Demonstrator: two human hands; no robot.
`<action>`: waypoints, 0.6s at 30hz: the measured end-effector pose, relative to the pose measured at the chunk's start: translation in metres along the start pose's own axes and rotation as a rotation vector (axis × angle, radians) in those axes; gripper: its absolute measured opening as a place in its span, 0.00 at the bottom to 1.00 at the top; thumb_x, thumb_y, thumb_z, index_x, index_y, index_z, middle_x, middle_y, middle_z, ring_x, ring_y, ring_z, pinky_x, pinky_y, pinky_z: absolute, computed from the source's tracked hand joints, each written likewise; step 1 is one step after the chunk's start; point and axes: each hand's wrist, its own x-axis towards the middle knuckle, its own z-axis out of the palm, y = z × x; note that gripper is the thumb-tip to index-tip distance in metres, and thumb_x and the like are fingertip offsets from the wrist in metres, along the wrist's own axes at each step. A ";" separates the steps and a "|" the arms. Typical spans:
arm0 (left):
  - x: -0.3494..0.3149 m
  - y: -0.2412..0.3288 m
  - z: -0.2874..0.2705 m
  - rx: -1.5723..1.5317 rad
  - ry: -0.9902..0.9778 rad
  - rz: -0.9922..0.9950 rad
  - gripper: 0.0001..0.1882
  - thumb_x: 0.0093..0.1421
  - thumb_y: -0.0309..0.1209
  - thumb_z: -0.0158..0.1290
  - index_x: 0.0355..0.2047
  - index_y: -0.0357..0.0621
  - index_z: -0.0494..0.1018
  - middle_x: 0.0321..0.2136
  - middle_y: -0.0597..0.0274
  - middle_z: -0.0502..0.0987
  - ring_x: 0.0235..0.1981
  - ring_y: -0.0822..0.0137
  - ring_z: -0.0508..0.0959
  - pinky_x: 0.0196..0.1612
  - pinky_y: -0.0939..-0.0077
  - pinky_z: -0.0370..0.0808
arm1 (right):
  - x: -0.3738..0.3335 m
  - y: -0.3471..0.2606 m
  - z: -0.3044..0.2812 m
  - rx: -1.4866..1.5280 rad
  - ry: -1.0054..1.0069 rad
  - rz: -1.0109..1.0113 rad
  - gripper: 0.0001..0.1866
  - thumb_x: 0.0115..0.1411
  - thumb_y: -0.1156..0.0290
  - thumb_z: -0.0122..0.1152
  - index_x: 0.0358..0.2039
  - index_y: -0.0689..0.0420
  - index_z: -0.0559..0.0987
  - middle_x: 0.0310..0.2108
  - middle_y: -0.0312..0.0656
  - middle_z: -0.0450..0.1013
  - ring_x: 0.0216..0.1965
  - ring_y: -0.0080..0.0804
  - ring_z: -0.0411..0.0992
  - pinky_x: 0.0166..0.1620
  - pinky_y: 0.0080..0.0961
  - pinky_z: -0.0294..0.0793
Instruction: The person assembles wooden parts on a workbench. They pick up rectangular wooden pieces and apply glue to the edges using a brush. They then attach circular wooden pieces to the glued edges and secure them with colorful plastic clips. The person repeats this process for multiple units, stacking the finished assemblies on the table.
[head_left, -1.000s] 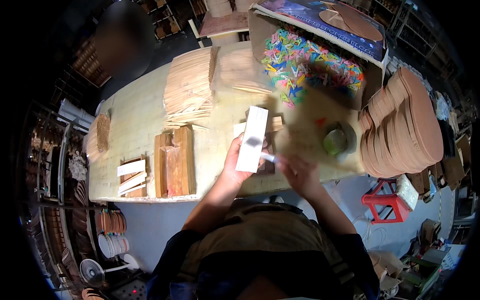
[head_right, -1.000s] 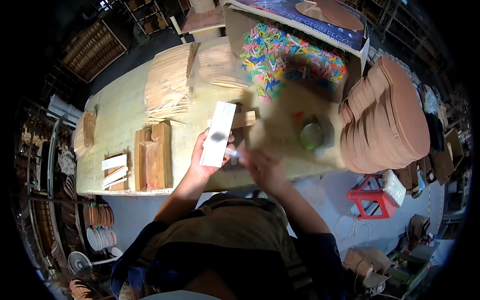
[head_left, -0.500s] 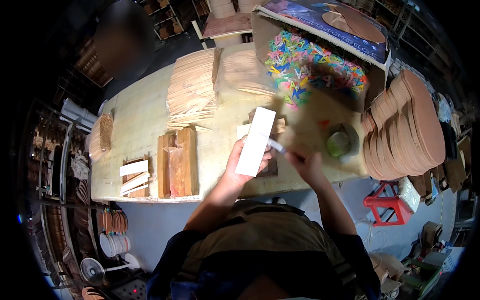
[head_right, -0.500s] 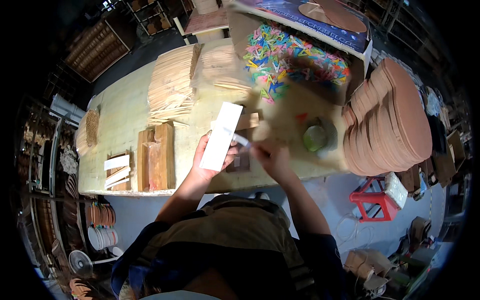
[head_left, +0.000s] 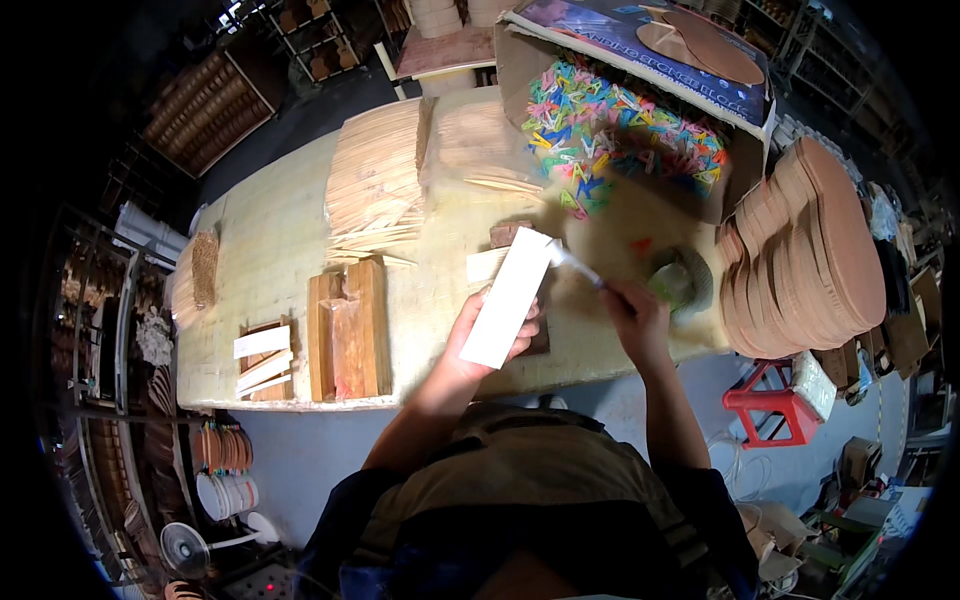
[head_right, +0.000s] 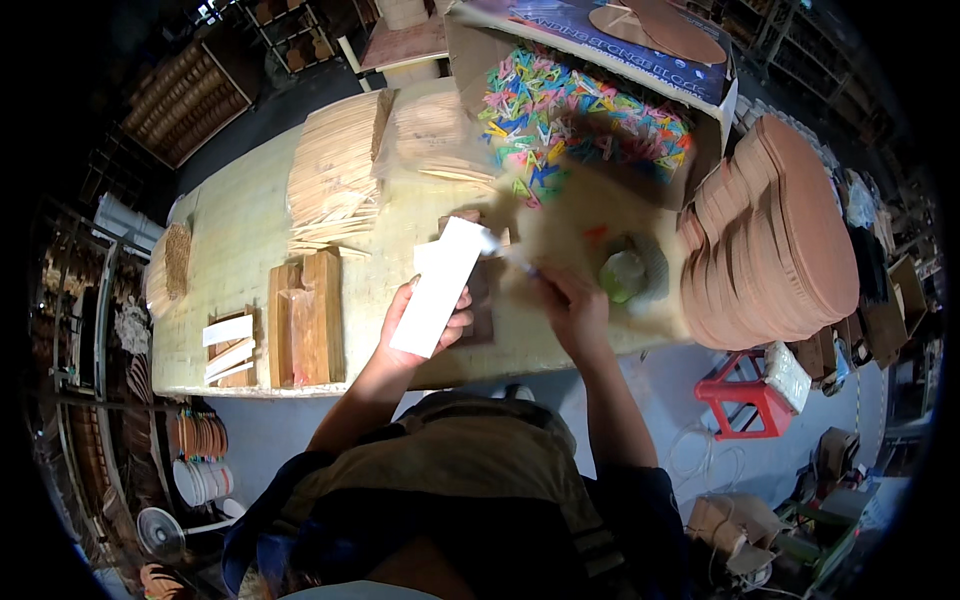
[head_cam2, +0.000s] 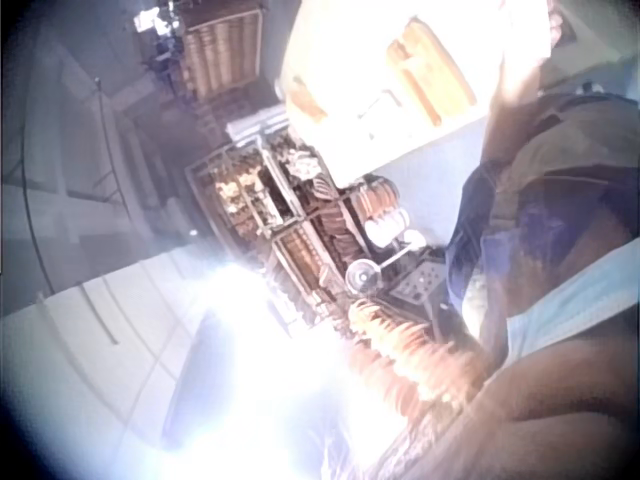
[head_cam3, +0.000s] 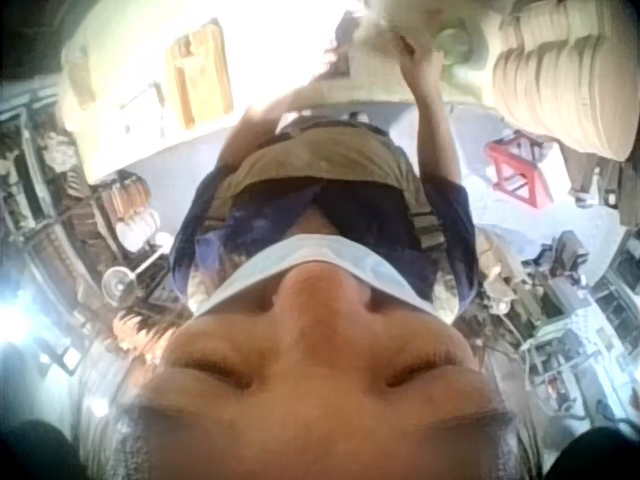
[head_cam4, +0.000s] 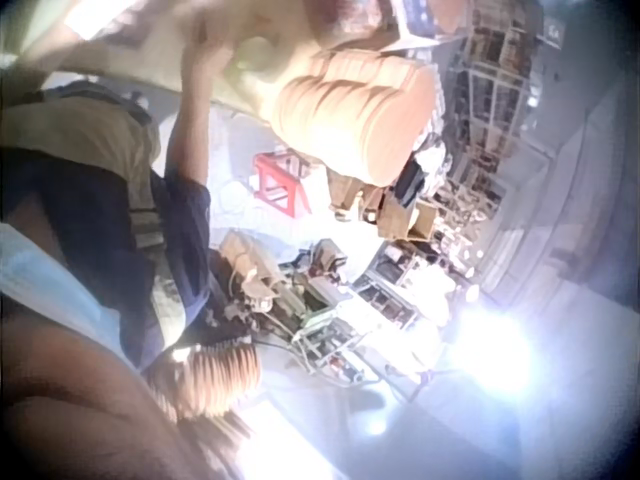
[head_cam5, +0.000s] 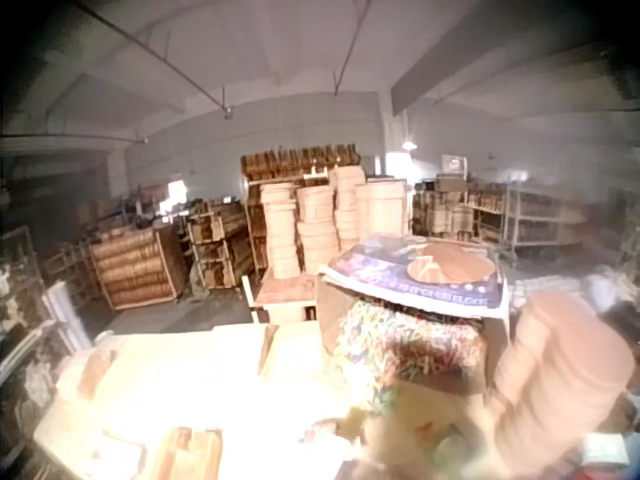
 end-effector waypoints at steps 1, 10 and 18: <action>-0.001 -0.001 -0.001 0.042 0.023 0.011 0.31 0.56 0.47 0.48 0.48 0.28 0.65 0.35 0.55 0.68 0.29 0.66 0.64 0.23 0.78 0.63 | -0.002 -0.003 -0.004 0.010 -0.041 -0.055 0.07 0.55 0.76 0.62 0.35 0.61 0.81 0.24 0.42 0.74 0.24 0.26 0.70 0.28 0.22 0.68; -0.003 -0.003 0.002 0.137 -0.010 -0.014 0.29 0.55 0.48 0.47 0.46 0.33 0.67 0.33 0.57 0.67 0.27 0.67 0.63 0.22 0.79 0.59 | 0.019 -0.010 -0.014 -0.026 0.108 -0.020 0.07 0.54 0.75 0.63 0.34 0.61 0.81 0.25 0.44 0.75 0.23 0.34 0.74 0.28 0.26 0.71; -0.003 -0.003 -0.013 0.070 -0.194 -0.018 0.28 0.60 0.45 0.45 0.54 0.38 0.63 0.41 0.54 0.68 0.32 0.64 0.65 0.28 0.77 0.65 | 0.016 -0.016 0.004 -0.131 0.142 -0.112 0.09 0.52 0.74 0.65 0.35 0.59 0.81 0.26 0.44 0.75 0.27 0.38 0.74 0.28 0.31 0.72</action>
